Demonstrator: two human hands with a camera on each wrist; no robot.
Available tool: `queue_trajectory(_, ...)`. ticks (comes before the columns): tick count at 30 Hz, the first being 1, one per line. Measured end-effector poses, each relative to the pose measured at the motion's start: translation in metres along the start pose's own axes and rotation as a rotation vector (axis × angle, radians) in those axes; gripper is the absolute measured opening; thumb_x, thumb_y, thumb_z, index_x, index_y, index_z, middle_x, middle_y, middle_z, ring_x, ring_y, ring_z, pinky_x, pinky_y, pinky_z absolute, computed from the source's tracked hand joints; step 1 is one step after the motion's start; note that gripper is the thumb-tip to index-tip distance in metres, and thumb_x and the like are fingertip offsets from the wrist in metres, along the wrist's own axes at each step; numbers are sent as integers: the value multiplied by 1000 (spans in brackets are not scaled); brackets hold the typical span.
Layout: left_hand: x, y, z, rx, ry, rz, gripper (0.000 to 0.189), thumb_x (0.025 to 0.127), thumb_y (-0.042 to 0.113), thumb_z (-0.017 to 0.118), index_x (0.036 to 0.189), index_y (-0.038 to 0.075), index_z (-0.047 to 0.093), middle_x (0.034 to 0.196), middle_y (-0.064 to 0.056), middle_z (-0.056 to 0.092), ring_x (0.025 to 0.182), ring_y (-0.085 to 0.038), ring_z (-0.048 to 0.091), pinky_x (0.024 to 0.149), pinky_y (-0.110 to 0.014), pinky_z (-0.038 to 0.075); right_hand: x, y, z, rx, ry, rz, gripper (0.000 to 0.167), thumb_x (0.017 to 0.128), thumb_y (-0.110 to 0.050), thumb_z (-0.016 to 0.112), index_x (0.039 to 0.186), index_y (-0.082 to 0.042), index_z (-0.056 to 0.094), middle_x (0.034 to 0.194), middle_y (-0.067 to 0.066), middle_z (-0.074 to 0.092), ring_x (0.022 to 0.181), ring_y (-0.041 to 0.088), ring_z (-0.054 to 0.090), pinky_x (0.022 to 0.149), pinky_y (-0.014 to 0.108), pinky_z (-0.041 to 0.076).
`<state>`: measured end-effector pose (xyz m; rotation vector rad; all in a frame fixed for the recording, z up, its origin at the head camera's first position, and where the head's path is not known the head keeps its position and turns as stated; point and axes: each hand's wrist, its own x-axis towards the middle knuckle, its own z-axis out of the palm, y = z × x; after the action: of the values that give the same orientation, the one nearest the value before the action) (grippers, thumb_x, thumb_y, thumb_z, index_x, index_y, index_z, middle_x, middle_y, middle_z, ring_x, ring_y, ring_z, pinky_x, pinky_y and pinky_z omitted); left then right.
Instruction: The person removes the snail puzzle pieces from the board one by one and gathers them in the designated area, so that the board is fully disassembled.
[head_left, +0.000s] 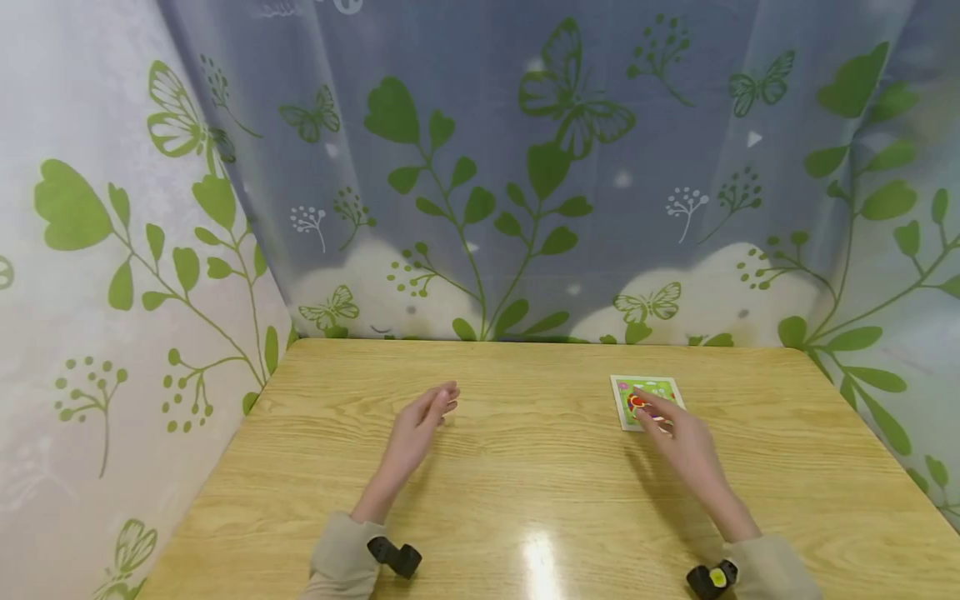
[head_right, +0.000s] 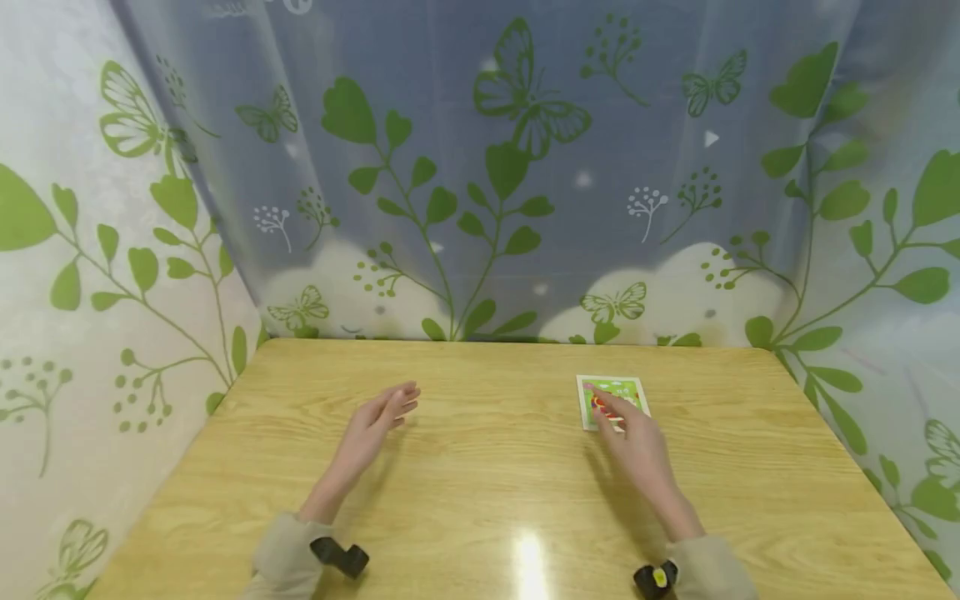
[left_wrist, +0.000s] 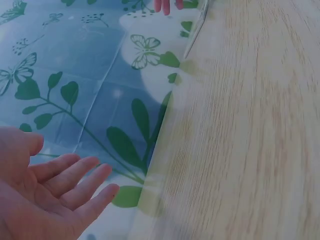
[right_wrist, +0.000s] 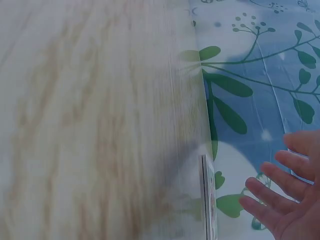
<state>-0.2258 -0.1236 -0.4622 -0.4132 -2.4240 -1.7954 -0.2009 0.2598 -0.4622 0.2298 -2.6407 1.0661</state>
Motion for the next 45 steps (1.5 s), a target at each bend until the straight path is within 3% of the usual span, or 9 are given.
queue_trajectory(6, 5, 3, 14, -103, -27, -31, 44, 111, 27, 42, 140, -3, 57, 135, -22, 63, 122, -38, 63, 99, -57, 51, 2, 10, -7, 21, 29, 74, 36, 105, -19, 58, 135, 0, 63, 131, 27, 63, 109, 43, 67, 88, 50, 59)
queue_trajectory(8, 7, 4, 19, -125, -38, -42, 44, 111, 27, 42, 140, -3, 57, 136, -21, 63, 122, -38, 63, 99, -56, 51, 2, 14, -11, 14, 41, 96, 37, 105, -22, 57, 134, 0, 64, 130, 28, 63, 108, 44, 67, 77, 42, 61)
queue_trajectory(11, 10, 6, 28, -161, -61, -53, 45, 111, 27, 42, 140, -4, 57, 137, -22, 62, 122, -38, 63, 99, -56, 52, 3, 20, -17, 26, 54, 123, 38, 106, -24, 56, 133, 1, 64, 130, 30, 63, 108, 46, 67, 60, 28, 53)
queue_trajectory(13, 12, 6, 35, -183, -77, -62, 45, 111, 27, 42, 140, -4, 56, 137, -22, 61, 123, -37, 63, 100, -55, 51, 4, 24, -20, 41, 49, 141, 40, 107, -25, 54, 134, 3, 63, 127, 30, 64, 107, 46, 67, 56, 22, 48)
queue_trajectory(19, 18, 7, 54, -246, -124, -72, 43, 111, 21, 40, 140, -7, 55, 137, -25, 60, 123, -39, 62, 102, -54, 50, 8, 36, -27, 63, 40, 195, 45, 108, -27, 50, 135, 6, 60, 121, 29, 68, 102, 42, 71, 62, 13, 51)
queue_trajectory(28, 27, 11, 82, -311, -170, -109, 42, 111, 18, 39, 140, -9, 53, 137, -26, 60, 123, -39, 62, 105, -55, 48, 22, 51, -41, 59, -10, 248, 52, 109, -32, 44, 141, 8, 53, 131, 30, 61, 111, 43, 67, 68, 6, 48)
queue_trajectory(34, 34, 14, 98, -330, -187, -137, 41, 111, 17, 40, 140, -9, 54, 137, -25, 61, 122, -37, 63, 104, -51, 50, 35, 61, -49, 52, -49, 236, 52, 110, -30, 41, 142, 10, 50, 134, 30, 59, 112, 44, 66, 70, 7, 49)
queue_trajectory(41, 48, 15, 115, -379, -173, -189, 41, 111, 19, 41, 138, -8, 56, 135, -24, 62, 121, -36, 64, 103, -48, 51, 51, 70, -52, 105, -94, 278, 55, 111, -29, 38, 143, 14, 46, 135, 32, 56, 117, 46, 62, 84, 36, 60)
queue_trajectory(45, 56, 14, 125, -416, -157, -224, 40, 110, 17, 42, 137, -8, 57, 134, -24, 63, 121, -36, 64, 103, -48, 51, 56, 74, -52, 116, -128, 313, 56, 111, -29, 38, 143, 16, 45, 135, 33, 55, 111, 43, 67, 82, 35, 61)
